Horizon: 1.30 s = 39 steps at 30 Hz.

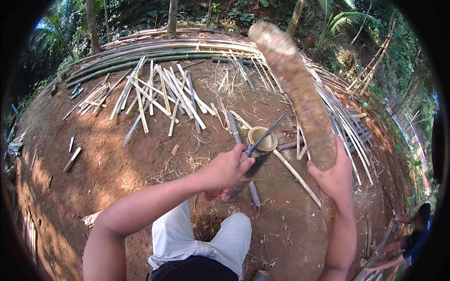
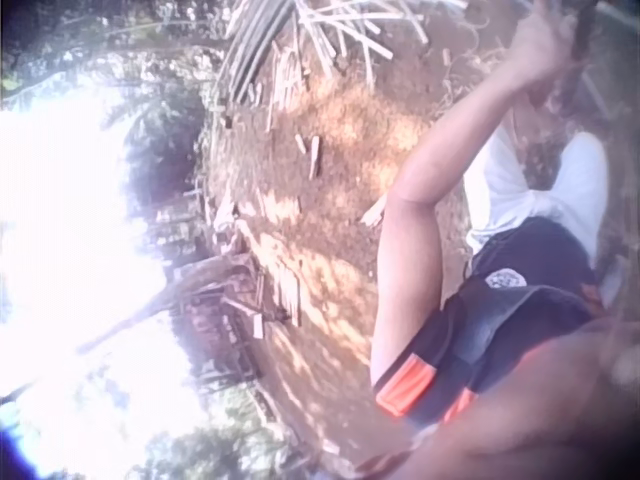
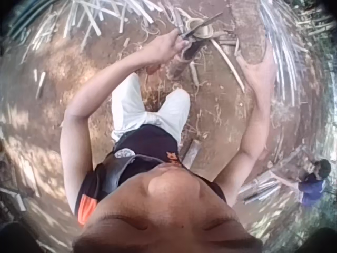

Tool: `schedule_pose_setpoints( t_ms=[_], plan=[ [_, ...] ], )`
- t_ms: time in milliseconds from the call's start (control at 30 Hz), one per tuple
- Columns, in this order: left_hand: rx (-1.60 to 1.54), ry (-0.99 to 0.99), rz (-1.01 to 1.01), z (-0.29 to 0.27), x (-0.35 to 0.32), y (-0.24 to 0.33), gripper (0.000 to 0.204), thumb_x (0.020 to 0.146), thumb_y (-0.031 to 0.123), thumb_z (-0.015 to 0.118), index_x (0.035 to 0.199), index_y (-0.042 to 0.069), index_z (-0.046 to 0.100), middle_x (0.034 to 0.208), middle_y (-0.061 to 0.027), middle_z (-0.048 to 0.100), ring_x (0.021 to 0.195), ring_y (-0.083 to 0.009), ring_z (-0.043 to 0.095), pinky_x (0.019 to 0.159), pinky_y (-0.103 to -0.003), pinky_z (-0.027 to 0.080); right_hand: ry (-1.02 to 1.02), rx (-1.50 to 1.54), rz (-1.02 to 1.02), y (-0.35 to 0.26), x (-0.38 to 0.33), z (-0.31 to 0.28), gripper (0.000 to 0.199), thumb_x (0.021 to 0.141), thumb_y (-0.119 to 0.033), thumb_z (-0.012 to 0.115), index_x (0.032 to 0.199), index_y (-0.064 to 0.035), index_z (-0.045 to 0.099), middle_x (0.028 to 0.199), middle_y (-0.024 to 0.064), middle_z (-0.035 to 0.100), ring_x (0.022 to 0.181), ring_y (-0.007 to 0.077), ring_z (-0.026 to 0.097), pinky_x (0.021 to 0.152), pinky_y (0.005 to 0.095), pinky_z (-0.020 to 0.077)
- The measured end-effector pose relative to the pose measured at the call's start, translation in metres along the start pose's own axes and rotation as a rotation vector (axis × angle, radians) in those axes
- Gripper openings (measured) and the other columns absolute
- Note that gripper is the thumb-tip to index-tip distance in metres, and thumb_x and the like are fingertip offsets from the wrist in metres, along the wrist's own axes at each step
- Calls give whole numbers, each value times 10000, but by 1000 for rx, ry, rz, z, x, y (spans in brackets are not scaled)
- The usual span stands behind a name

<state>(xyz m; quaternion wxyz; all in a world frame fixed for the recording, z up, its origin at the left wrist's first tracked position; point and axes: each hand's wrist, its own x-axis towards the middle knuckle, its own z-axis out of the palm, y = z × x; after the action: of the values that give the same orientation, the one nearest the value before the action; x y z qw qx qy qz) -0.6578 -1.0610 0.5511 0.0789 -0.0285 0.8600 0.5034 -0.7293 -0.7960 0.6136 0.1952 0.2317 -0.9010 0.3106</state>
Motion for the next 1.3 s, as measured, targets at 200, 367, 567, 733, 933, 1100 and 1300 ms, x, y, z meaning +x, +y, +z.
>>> schedule_pose_setpoints(
  t_ms=[200,367,567,733,933,1100,1300],
  plan=[
    [11,-34,-41,-6,0,3,396,1085,370,477,1203,-4,415,777,-130,632,452,-228,630,411,-380,519,55,167,105,-9,11,5,709,728,-108,801,1350,26,488,1031,204,718,934,295,731,900,390,567],
    [13,0,19,-3,4,-2,389,1083,352,483,1201,-14,424,811,-132,657,462,-223,636,421,-380,522,-437,-156,201,23,3,27,835,715,-134,808,1424,68,417,1101,295,708,1014,402,720,945,434,553],
    [-20,-25,7,-12,4,2,386,1081,347,486,1192,-19,431,772,-150,635,451,-227,630,424,-379,526,-336,-77,155,30,-3,44,810,710,-131,802,1411,71,451,1107,289,711,1016,389,723,936,428,556],
    [-50,-67,-8,-4,11,11,348,1087,326,470,1161,-9,411,779,-170,654,429,-235,605,383,-381,510,49,31,26,15,2,1,660,751,-65,771,1354,31,519,1040,135,687,927,238,685,842,389,555],
    [-58,-101,-67,-13,-3,17,335,1087,312,467,1180,-3,401,750,-159,641,425,-227,585,374,-376,498,204,252,106,17,12,-16,608,841,-105,770,1370,13,494,1106,118,639,974,220,642,856,378,525],
    [-13,-138,-79,-12,-2,23,335,1088,302,461,1229,4,403,728,-153,631,433,-228,591,385,-380,496,-475,-63,169,24,-11,18,761,714,-95,792,1382,60,461,1170,272,702,1064,363,717,955,427,543],
    [-3,-123,-45,-6,-3,12,376,1083,305,473,1284,-5,402,733,-162,637,430,-236,594,393,-386,500,-374,-7,183,31,-28,31,740,689,-74,782,1364,24,497,1129,220,722,1025,290,725,925,387,543]
  ],
)
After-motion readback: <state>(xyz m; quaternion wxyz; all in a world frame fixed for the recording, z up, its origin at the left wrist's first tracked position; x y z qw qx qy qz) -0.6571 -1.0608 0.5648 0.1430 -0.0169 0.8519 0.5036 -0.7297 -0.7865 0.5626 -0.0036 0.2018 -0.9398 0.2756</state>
